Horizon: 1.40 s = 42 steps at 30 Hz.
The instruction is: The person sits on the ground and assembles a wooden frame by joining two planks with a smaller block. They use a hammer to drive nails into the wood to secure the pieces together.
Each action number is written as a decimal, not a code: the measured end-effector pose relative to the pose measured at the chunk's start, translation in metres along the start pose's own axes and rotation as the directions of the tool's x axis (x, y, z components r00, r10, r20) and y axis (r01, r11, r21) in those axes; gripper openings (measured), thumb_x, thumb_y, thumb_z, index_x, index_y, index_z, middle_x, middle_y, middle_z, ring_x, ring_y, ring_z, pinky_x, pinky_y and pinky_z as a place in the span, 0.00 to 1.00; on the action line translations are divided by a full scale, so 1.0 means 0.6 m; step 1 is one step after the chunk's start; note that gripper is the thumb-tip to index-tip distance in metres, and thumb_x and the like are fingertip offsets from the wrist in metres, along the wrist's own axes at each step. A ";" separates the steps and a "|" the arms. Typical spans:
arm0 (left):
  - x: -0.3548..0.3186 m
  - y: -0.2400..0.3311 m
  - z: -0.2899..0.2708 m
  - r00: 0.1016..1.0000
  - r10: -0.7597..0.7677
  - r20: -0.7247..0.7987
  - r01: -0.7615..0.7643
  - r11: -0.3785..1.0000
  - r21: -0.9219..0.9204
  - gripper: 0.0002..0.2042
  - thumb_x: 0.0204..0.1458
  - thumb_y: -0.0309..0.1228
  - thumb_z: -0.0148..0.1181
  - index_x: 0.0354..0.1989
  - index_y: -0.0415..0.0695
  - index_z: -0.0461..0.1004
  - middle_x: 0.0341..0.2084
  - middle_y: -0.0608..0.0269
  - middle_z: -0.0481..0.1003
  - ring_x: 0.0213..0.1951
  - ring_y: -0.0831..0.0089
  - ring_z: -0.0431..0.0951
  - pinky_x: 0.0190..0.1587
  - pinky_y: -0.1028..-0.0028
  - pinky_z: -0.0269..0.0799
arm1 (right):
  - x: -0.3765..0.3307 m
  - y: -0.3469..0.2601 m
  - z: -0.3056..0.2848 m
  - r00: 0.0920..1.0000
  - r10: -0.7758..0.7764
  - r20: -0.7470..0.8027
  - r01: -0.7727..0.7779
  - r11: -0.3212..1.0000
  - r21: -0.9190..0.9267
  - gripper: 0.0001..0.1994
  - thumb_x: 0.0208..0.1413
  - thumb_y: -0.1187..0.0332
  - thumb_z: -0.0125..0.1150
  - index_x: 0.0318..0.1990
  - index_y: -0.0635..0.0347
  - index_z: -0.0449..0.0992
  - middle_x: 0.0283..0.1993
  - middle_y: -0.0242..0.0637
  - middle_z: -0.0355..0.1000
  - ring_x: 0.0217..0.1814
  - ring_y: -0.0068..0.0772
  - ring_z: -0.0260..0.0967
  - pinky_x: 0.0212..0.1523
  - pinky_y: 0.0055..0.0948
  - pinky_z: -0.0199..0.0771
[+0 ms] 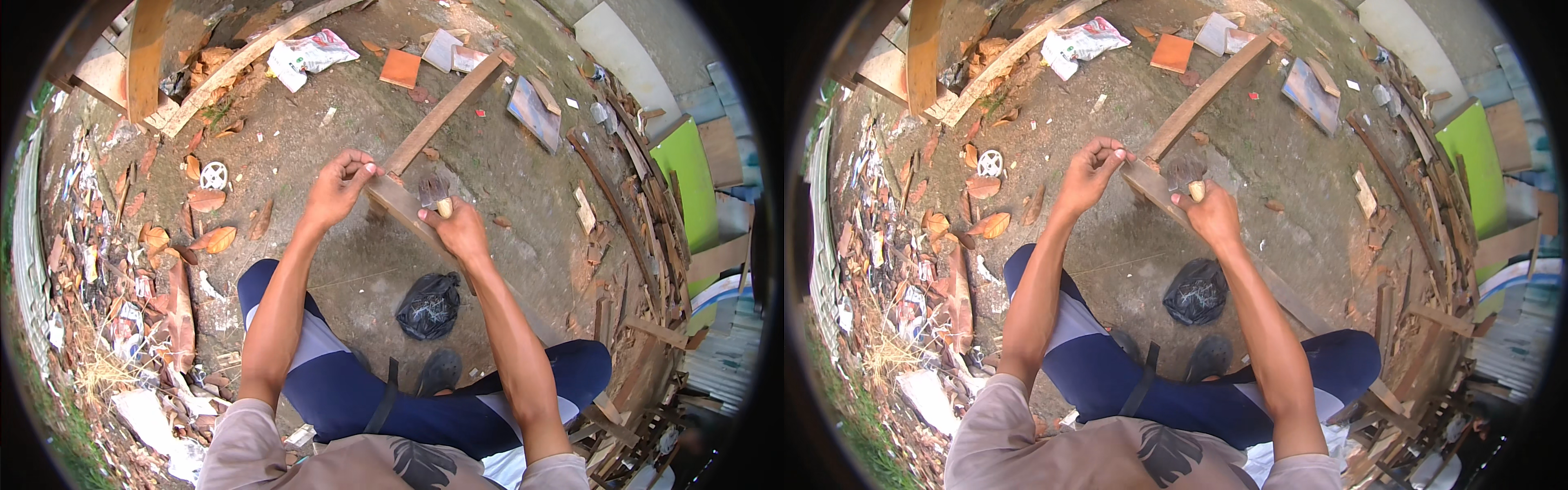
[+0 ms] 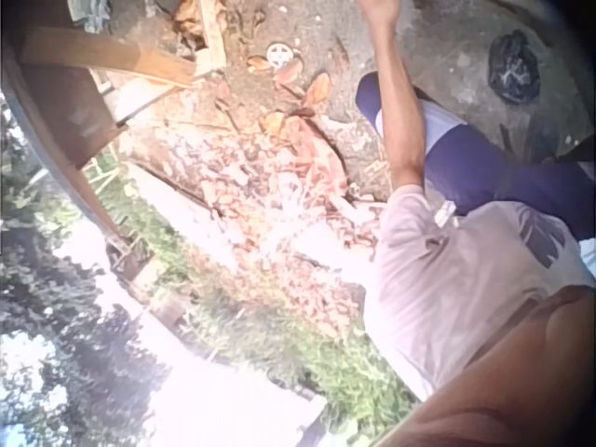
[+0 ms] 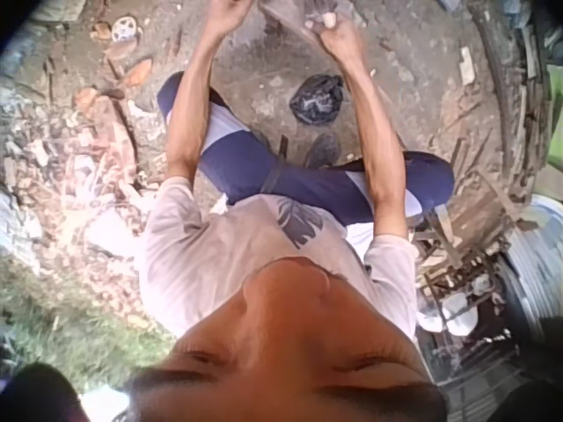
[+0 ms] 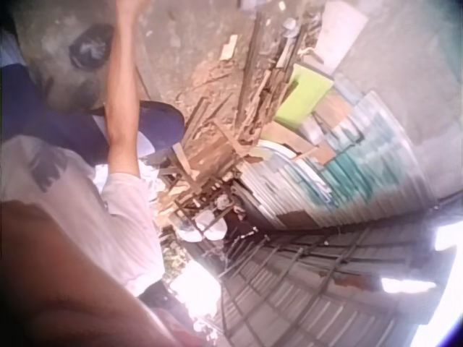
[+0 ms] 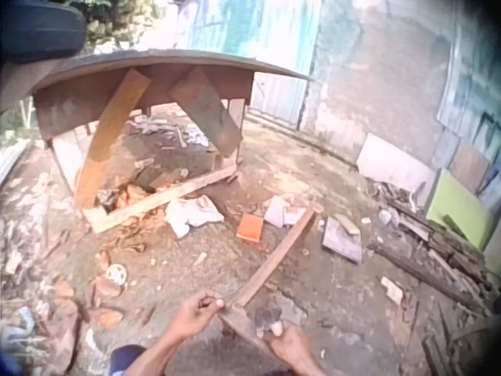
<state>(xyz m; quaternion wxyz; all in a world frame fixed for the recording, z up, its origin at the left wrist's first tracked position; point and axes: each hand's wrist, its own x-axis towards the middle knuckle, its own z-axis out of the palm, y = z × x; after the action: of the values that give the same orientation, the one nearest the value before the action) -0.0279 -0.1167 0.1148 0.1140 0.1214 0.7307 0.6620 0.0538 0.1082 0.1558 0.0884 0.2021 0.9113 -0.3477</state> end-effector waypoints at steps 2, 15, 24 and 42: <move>-0.002 0.003 0.007 0.999 0.027 0.026 -0.028 0.998 0.054 0.10 0.62 0.33 0.60 0.45 0.39 0.74 0.38 0.62 0.84 0.43 0.76 0.81 0.50 0.70 0.71 | 0.000 -0.001 0.000 1.000 -0.004 0.004 0.004 1.000 -0.022 0.23 0.46 0.54 0.75 0.38 0.68 0.78 0.31 0.52 0.78 0.32 0.43 0.76 0.37 0.42 0.72; -0.005 0.010 0.015 0.999 0.019 -0.026 -0.012 0.965 0.264 0.14 0.54 0.40 0.68 0.42 0.43 0.84 0.37 0.59 0.84 0.41 0.71 0.82 0.47 0.67 0.74 | -0.004 0.004 0.003 0.999 -0.039 -0.011 0.039 0.999 0.030 0.24 0.46 0.53 0.73 0.37 0.69 0.78 0.33 0.56 0.78 0.37 0.52 0.77 0.40 0.45 0.72; -0.004 0.016 0.023 0.998 -0.045 -0.039 0.055 0.952 0.301 0.14 0.55 0.39 0.67 0.41 0.41 0.83 0.35 0.60 0.84 0.38 0.75 0.81 0.44 0.71 0.74 | -0.003 0.003 0.002 1.000 -0.020 -0.008 0.020 1.000 0.018 0.25 0.46 0.52 0.73 0.38 0.69 0.77 0.34 0.57 0.78 0.37 0.52 0.77 0.40 0.45 0.72; -0.006 0.002 0.022 0.977 0.215 -0.018 -0.191 0.902 0.387 0.11 0.55 0.35 0.67 0.41 0.41 0.83 0.33 0.54 0.83 0.34 0.68 0.84 0.37 0.69 0.77 | -0.008 -0.002 0.000 1.000 -0.017 0.007 0.017 1.000 0.000 0.25 0.48 0.50 0.72 0.39 0.68 0.77 0.37 0.60 0.77 0.43 0.62 0.76 0.44 0.49 0.73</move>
<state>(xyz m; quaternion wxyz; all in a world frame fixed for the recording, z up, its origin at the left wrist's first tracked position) -0.0205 -0.1056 0.1145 -0.0036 0.1965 0.8325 0.5179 0.0579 0.1059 0.1578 0.0886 0.1931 0.9128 -0.3488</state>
